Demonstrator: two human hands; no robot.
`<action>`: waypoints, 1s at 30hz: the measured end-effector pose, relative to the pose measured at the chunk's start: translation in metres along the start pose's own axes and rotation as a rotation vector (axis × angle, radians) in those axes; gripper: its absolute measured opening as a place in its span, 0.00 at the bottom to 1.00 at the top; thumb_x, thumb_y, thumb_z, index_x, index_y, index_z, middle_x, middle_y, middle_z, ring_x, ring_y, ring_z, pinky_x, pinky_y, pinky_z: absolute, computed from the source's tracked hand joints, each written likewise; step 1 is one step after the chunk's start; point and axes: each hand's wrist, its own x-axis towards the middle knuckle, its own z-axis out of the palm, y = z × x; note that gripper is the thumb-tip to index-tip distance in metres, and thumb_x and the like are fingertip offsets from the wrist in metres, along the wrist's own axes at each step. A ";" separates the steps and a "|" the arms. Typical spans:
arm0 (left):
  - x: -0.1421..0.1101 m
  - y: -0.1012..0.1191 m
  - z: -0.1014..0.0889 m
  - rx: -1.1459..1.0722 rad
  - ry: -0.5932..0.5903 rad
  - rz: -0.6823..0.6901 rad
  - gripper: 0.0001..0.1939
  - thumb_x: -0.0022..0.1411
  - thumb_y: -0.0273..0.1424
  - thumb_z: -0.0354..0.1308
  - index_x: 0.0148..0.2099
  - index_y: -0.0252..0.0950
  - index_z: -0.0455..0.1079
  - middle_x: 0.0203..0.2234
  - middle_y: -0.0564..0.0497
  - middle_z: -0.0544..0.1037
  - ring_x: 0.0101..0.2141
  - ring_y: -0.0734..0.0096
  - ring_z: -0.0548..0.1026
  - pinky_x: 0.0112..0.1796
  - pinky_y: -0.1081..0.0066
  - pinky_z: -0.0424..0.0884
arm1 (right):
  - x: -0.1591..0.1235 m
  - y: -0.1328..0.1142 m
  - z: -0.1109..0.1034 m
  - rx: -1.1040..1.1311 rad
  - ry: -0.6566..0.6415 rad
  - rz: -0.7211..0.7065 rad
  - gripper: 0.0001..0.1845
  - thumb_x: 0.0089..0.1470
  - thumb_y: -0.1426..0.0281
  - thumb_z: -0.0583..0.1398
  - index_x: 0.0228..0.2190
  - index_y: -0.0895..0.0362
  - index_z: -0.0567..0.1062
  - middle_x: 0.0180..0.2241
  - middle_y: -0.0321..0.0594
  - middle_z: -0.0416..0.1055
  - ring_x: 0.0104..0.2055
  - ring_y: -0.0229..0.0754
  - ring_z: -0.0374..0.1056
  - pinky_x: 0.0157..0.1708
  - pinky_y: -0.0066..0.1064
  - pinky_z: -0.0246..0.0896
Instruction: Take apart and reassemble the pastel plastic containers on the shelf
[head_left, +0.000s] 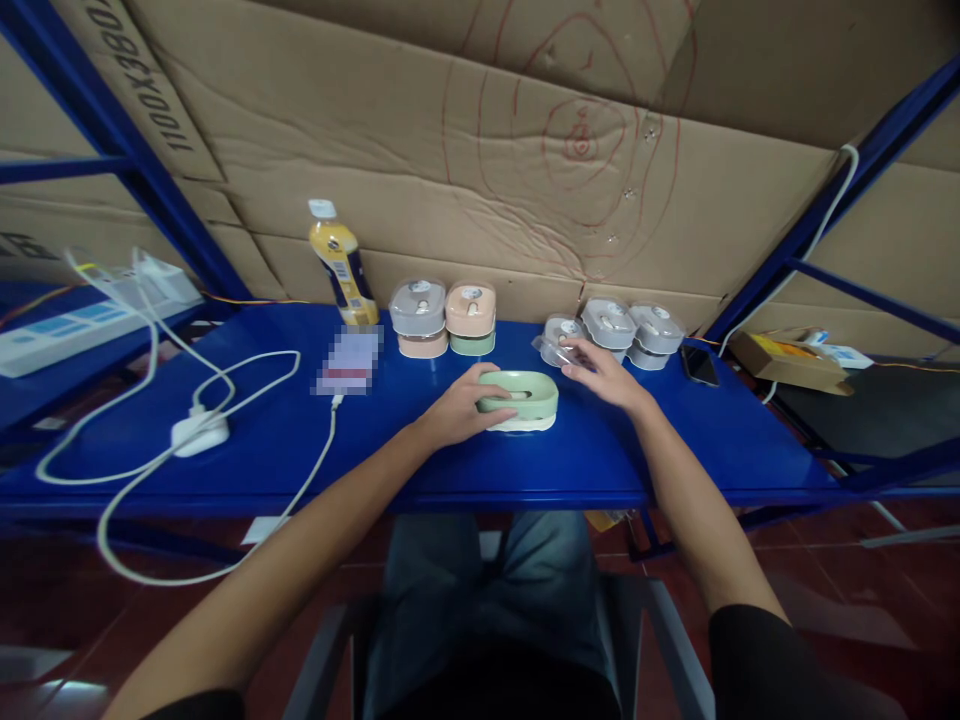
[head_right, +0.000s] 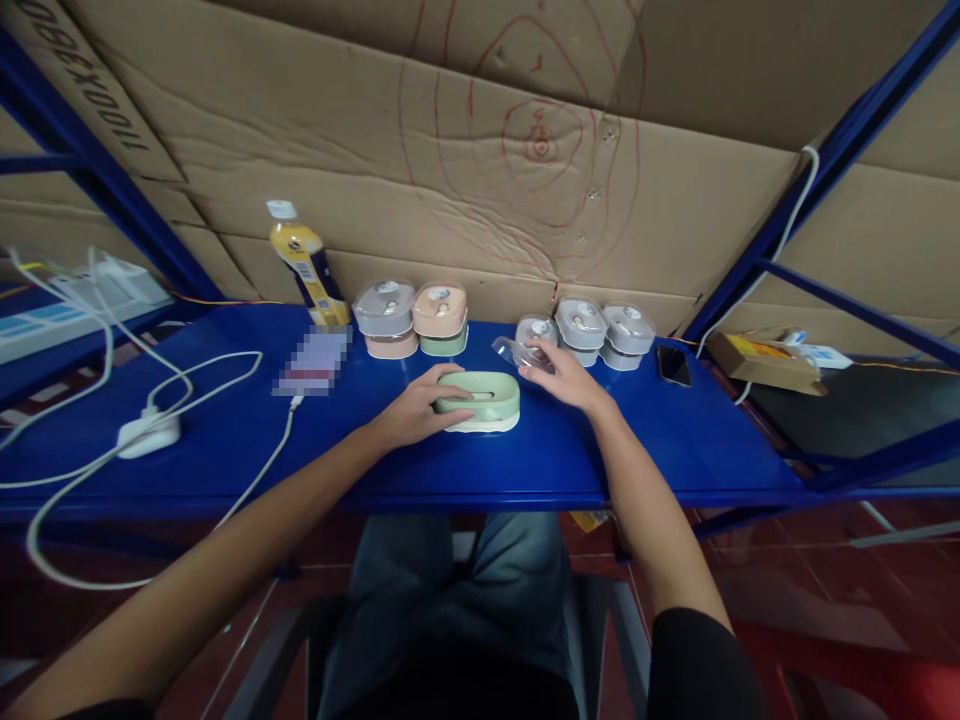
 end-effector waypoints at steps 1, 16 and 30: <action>0.001 0.000 -0.001 0.009 0.022 -0.018 0.18 0.70 0.48 0.68 0.51 0.40 0.86 0.62 0.41 0.73 0.64 0.48 0.76 0.70 0.49 0.70 | 0.000 0.001 0.000 -0.001 0.001 0.008 0.33 0.64 0.46 0.65 0.63 0.51 0.74 0.51 0.47 0.82 0.52 0.57 0.79 0.57 0.55 0.74; 0.000 -0.002 -0.005 0.092 0.128 -0.019 0.15 0.68 0.45 0.71 0.49 0.40 0.82 0.63 0.41 0.72 0.64 0.46 0.76 0.69 0.48 0.71 | 0.001 -0.005 0.005 0.031 0.005 -0.090 0.42 0.55 0.46 0.73 0.65 0.51 0.77 0.62 0.50 0.79 0.60 0.59 0.77 0.63 0.57 0.71; 0.002 0.006 0.007 -0.141 0.048 -0.136 0.64 0.47 0.47 0.84 0.76 0.39 0.52 0.64 0.33 0.76 0.64 0.37 0.77 0.65 0.40 0.74 | 0.002 -0.039 0.033 -0.028 -0.122 -0.323 0.45 0.50 0.50 0.76 0.66 0.49 0.77 0.63 0.51 0.76 0.65 0.60 0.73 0.69 0.58 0.66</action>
